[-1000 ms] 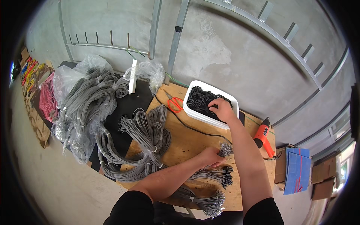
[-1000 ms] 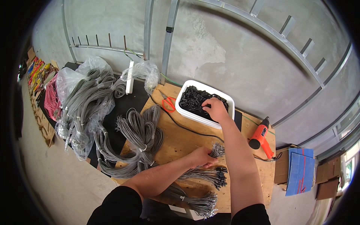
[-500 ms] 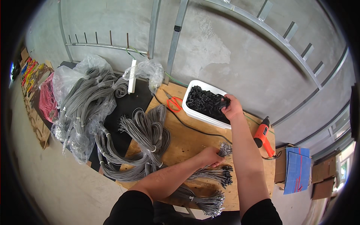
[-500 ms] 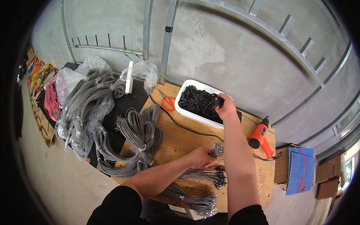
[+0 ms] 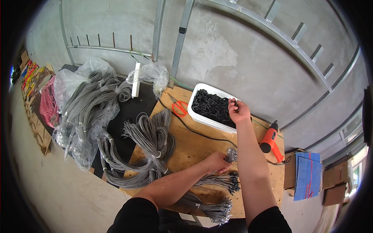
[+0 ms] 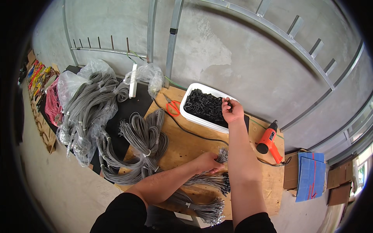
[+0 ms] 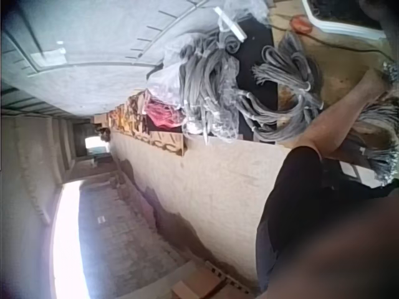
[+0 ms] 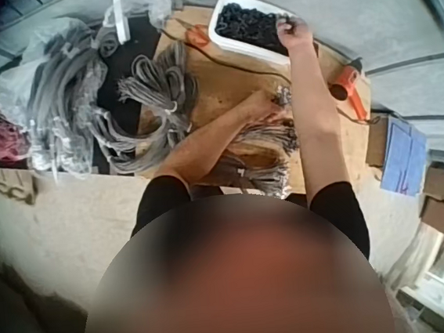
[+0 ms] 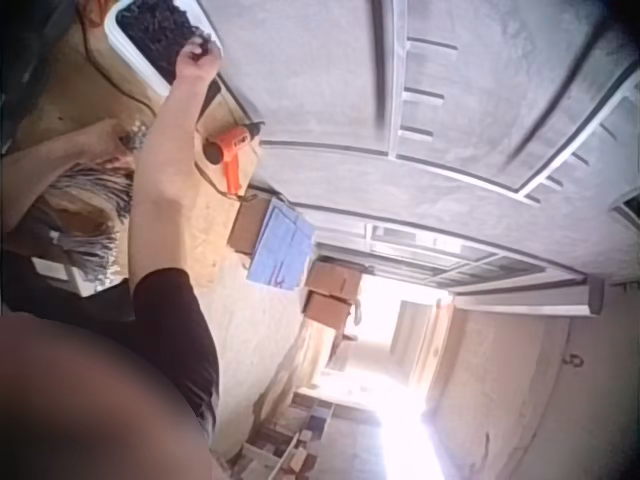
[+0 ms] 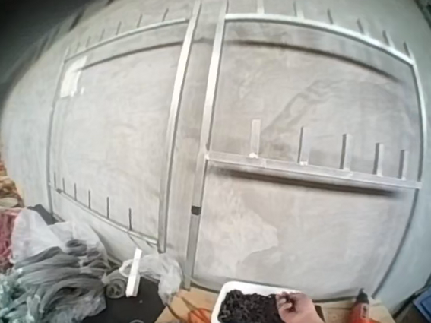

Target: The recorder is manually sliding small black heat-shrink tubing onto the terminal ends of thin metal wires at a wooden workbench.

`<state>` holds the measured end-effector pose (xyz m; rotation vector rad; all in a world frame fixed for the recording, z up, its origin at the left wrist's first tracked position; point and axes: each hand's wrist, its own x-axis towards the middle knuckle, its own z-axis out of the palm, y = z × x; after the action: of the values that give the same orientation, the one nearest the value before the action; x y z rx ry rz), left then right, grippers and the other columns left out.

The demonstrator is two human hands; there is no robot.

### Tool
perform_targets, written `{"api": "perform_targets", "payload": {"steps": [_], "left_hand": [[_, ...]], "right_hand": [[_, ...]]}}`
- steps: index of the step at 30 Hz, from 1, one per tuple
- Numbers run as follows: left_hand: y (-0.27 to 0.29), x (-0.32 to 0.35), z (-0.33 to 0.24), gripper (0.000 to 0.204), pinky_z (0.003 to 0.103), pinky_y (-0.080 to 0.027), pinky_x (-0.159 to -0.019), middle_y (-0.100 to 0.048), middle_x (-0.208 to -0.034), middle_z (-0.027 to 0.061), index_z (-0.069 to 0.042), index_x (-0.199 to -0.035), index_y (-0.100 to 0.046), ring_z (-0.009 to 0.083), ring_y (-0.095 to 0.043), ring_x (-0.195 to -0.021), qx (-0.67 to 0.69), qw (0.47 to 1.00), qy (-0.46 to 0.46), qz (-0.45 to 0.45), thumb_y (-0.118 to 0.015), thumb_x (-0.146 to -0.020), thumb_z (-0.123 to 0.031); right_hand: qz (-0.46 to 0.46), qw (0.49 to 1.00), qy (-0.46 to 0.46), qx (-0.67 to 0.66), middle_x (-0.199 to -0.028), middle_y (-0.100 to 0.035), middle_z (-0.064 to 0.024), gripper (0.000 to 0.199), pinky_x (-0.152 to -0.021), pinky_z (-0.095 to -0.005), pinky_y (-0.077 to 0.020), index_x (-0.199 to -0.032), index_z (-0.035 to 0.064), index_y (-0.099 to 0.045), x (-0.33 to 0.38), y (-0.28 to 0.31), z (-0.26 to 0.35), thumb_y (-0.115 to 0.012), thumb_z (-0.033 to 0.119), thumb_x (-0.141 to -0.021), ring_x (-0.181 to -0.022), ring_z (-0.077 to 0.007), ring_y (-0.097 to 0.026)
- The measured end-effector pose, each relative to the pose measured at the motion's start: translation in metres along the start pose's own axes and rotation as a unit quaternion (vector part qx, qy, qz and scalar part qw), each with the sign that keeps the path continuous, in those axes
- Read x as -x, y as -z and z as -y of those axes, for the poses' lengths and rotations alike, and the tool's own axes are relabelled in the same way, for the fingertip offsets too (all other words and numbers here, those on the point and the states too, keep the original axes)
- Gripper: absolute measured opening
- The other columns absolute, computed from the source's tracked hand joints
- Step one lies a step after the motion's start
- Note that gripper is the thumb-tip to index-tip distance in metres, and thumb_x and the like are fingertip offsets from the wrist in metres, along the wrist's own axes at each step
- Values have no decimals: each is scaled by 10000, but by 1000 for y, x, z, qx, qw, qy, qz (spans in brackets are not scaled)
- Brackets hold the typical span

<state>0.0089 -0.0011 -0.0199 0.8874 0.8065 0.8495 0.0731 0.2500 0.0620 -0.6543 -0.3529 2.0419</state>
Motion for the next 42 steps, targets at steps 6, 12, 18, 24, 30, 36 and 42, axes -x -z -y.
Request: {"api": "perform_targets", "payload": {"steps": [6, 12, 18, 24, 30, 36, 42], "left_hand": [[2, 9, -5, 183, 264, -437, -476, -574, -642, 40, -1, -749, -602, 109, -530, -523, -6, 1000, 6, -7, -700, -884, -76], [4, 4, 1, 173, 264, -440, -479, -584, -652, 41, 4, -760, -614, 112, -535, -525, -11, 1000, 9, -17, -698, -885, -80], [0, 9, -8, 159, 263, -436, -501, -587, -670, 32, -6, -795, -617, 110, -530, -545, -23, 999, 16, -20, -705, -893, -95], [3, 7, -7, 132, 268, -448, -532, -598, -692, 34, -9, -830, -621, 118, -550, -584, -18, 1000, 9, -1, -715, -883, -86], [6, 7, -7, 159, 275, -494, -562, -646, -733, 55, 2, -928, -685, 137, -605, -604, -9, 999, 19, -31, -747, -858, -126], [2, 6, -12, 207, 270, -467, -518, -638, -705, 55, 2, -817, -669, 127, -593, -581, -19, 998, 8, -55, -781, -852, -168], [-1, 7, -17, 181, 268, -472, -548, -638, -753, 53, 19, -914, -662, 125, -591, -619, 8, 997, 45, -63, -768, -864, -119]], "right_hand": [[-22, 999, -34, -27, -1033, -645, -193, 265, -453, -197, -443, -1017, -30, -584, -4, -2, -14, -459, 203, -1017, -662, -182, -561], [-47, 998, -37, 25, -974, -642, -183, 351, -459, -195, -442, -929, -22, -590, 1, -9, -18, -400, 251, -1041, -660, -172, -556], [-32, 999, -29, -23, -963, -610, -180, 359, -504, -213, -492, -973, -44, -588, 7, -13, -12, -404, 255, -1045, -707, -197, -575], [-3, 999, -43, 0, -946, -596, -157, 247, -529, -218, -506, -1001, -39, -596, 34, -15, -1, -461, 167, -1007, -752, -205, -580], [77, 990, -7, 121, -894, -538, -87, 149, -445, -176, -350, -1105, 17, -552, 121, 15, 22, -531, 126, -1005, -661, -120, -474], [18, 993, 28, 117, -931, -556, -77, 119, -433, -154, -335, -1076, 35, -542, 205, 97, 19, -523, 141, -1025, -642, -81, -449], [-23, 987, 6, 158, -934, -642, -94, 191, -532, -198, -372, -1133, -20, -632, 246, 137, -17, -565, 11, -957, -687, -107, -518]]}}
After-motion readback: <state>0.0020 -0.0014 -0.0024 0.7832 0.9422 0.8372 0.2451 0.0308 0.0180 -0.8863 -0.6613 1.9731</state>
